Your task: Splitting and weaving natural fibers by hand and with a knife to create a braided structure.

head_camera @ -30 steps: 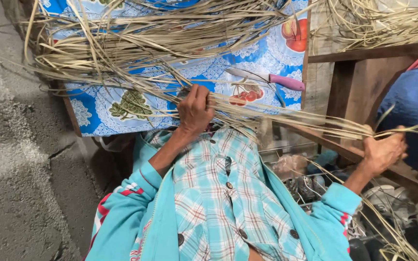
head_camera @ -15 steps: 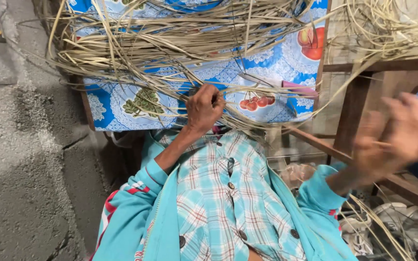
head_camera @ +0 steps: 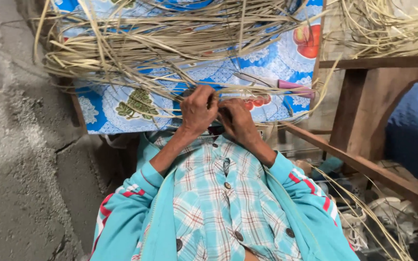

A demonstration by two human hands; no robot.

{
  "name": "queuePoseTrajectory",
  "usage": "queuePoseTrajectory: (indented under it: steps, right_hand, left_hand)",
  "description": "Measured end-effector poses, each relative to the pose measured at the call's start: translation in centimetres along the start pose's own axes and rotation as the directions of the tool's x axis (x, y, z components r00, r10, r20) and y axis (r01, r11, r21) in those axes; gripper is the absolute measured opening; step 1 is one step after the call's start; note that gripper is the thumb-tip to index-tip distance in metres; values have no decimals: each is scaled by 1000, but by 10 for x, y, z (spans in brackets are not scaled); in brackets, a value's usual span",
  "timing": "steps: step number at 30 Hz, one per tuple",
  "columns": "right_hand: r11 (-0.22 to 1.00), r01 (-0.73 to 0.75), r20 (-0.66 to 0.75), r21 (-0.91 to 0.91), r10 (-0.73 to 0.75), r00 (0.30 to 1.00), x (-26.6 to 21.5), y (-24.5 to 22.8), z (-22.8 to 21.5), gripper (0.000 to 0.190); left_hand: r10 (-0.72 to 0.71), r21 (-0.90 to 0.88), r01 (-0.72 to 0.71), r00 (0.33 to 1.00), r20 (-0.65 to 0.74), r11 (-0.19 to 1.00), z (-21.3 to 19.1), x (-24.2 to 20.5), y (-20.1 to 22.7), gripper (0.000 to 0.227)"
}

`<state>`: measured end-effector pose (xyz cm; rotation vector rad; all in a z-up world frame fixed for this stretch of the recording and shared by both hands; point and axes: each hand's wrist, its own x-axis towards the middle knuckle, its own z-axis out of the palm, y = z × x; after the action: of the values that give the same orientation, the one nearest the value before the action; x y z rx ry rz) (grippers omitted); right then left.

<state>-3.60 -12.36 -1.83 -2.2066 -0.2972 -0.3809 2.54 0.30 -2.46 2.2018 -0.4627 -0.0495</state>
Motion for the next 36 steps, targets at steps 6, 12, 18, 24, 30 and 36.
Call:
queuePoseTrajectory:
  steps: [6,12,18,24,30,36]
  right_hand:
    - [998,26,-15,59,-25,1000,1,10,8,13]
    - [997,-30,170,69,18,985,17,-17,-13,11]
    - [1000,2,176,1,-2,984,10,-12,-15,13]
    - [956,-278,82,-90,285,955,4,-11,-53,18]
    - [691,-343,-163,-636,314,935,-10,10,-107,23]
    - [868,-309,-166,-389,263,950,-2,20,-111,7]
  left_hand:
    - [39,-10,-40,994,-101,999,-7,18,8,5]
    - [190,219,-126,933,-305,968,-39,80,-18,6]
    - [-69,120,166,820,-569,979,-118,138,-55,10]
    - [51,388,273,758,-650,880,-157,119,-25,48]
    - [102,317,92,831,-546,944,-117,84,32,61]
    - [498,104,-487,851,-167,867,-21,55,78,31]
